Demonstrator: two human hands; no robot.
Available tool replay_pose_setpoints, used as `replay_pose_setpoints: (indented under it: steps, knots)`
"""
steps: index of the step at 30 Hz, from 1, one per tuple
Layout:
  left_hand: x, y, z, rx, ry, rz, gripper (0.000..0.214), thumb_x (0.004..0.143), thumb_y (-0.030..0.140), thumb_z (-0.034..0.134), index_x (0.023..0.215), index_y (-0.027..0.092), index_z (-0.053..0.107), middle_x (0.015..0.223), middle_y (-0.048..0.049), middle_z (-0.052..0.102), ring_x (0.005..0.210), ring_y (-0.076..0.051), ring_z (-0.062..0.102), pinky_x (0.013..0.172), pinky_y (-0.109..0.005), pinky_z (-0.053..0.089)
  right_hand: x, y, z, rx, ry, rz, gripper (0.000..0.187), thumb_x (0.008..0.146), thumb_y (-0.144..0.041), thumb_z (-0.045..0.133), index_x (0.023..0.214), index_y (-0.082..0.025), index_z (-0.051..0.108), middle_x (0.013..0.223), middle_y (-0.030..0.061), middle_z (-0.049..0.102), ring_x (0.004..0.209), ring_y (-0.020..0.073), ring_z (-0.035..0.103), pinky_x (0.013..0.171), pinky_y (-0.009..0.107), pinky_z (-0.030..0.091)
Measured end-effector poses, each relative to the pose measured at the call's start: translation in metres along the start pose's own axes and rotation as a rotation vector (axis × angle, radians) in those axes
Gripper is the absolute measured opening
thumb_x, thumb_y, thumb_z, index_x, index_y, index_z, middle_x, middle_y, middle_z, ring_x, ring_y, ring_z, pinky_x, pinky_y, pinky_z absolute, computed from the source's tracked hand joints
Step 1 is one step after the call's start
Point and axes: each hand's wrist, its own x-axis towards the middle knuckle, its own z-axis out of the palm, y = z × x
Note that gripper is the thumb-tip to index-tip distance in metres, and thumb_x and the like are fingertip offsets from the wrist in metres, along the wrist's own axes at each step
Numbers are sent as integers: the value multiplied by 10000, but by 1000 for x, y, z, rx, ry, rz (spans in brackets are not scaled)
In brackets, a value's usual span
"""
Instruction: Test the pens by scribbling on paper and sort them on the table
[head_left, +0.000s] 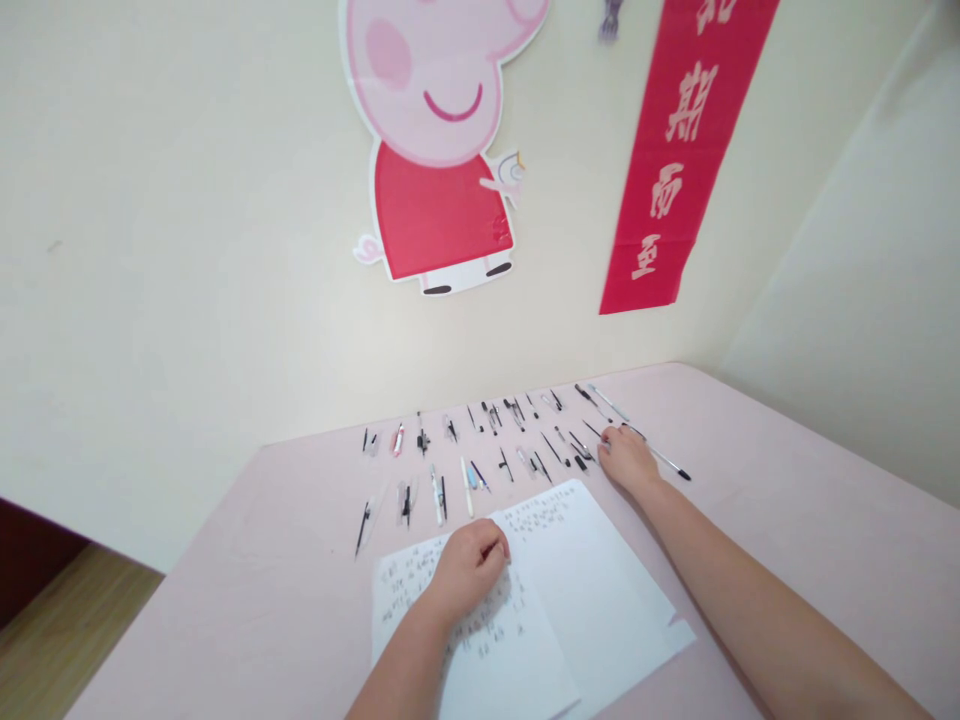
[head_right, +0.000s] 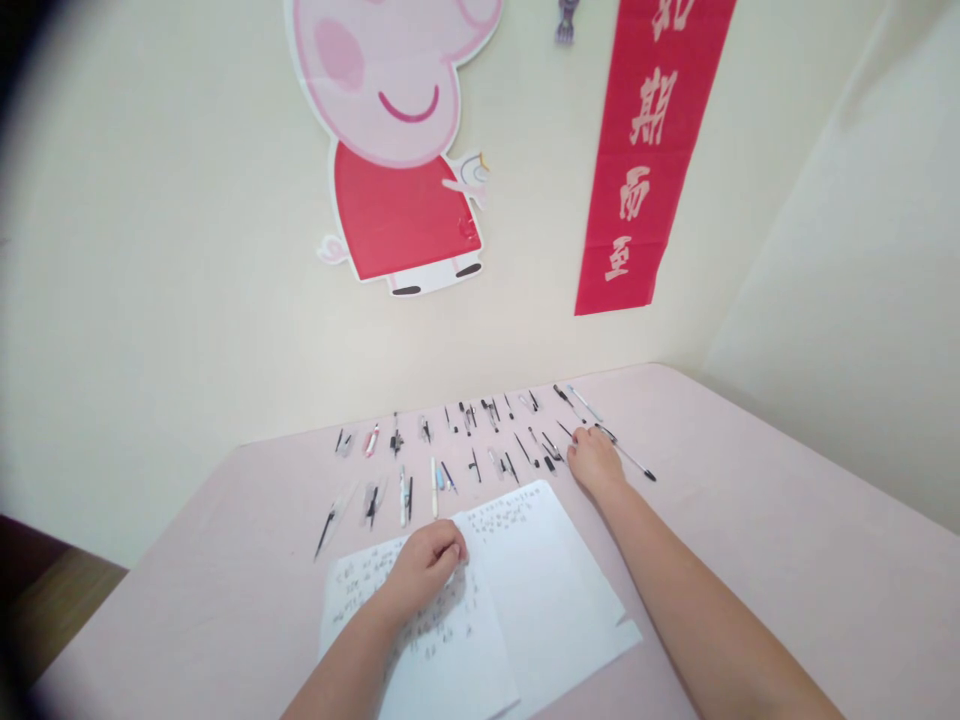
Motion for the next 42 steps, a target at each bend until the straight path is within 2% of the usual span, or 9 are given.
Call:
replay_pose_setpoints:
  steps: [7, 14, 21, 31, 33, 35, 37, 40, 42]
  knots:
    - [0, 1, 1, 53, -4, 10, 191, 695, 117, 417, 630, 171, 588, 659, -13, 572, 660, -145, 519, 643, -240, 375, -15, 10, -3, -98, -8, -17, 181, 878, -185, 431, 967, -91, 558, 969, 162, 576, 936, 253, 551, 789, 311, 391]
    - [0, 3, 0, 71, -18, 4, 199, 724, 148, 414, 635, 173, 589, 671, -21, 582, 672, -152, 518, 649, -246, 377, -34, 11, -13, -200, -66, 1, 258, 824, 15, 348, 989, -51, 534, 959, 201, 593, 898, 244, 592, 750, 296, 404]
    - [-1, 4, -1, 71, -7, 3, 190, 728, 152, 421, 633, 172, 584, 660, -18, 574, 661, -149, 516, 639, -244, 371, -31, 5, -15, -215, -95, 27, 295, 825, 33, 312, 1005, -13, 541, 963, 230, 601, 904, 270, 613, 727, 305, 430]
    - [-1, 1, 1, 80, -2, 12, 188, 726, 149, 419, 634, 174, 581, 664, -15, 568, 660, -147, 513, 639, -246, 366, -27, 5, -18, -114, -110, 83, 315, 768, 38, 392, 1045, -14, 534, 978, 216, 622, 916, 255, 621, 747, 287, 437]
    - [-1, 2, 1, 78, -4, 11, 185, 724, 147, 419, 635, 174, 580, 667, -15, 569, 660, -146, 513, 636, -244, 364, -31, -2, -18, -37, -94, 69, 370, 771, 34, 379, 1110, -33, 509, 1030, 203, 619, 952, 226, 610, 785, 268, 429]
    - [-1, 3, 0, 79, -4, 11, 183, 726, 148, 420, 631, 174, 574, 666, -15, 567, 660, -145, 512, 633, -242, 361, -41, -17, -18, 152, -91, 14, 401, 795, 4, 369, 1176, -63, 478, 1088, 183, 612, 1008, 204, 585, 841, 260, 414]
    - [-1, 4, 0, 83, -4, 9, 178, 727, 147, 419, 627, 173, 564, 661, -13, 562, 658, -143, 508, 629, -240, 357, -57, -37, -18, 301, -189, -84, 367, 811, -33, 380, 1153, -90, 501, 1117, 161, 608, 1045, 193, 566, 881, 264, 402]
    - [-1, 4, 0, 91, 1, 6, 169, 726, 143, 420, 617, 174, 545, 648, -9, 549, 646, -140, 499, 616, -238, 348, -87, -68, -20, 405, -305, -315, 406, 790, -18, 368, 1166, -85, 502, 1137, 153, 598, 1064, 186, 549, 906, 263, 381]
    - [-2, 3, 1, 91, 9, 6, 164, 726, 143, 420, 611, 175, 533, 642, -7, 541, 638, -138, 492, 609, -238, 343, -105, -83, -21, 398, -346, -348, 442, 763, 5, 360, 1171, -82, 507, 1108, 156, 606, 1049, 196, 551, 884, 268, 384]
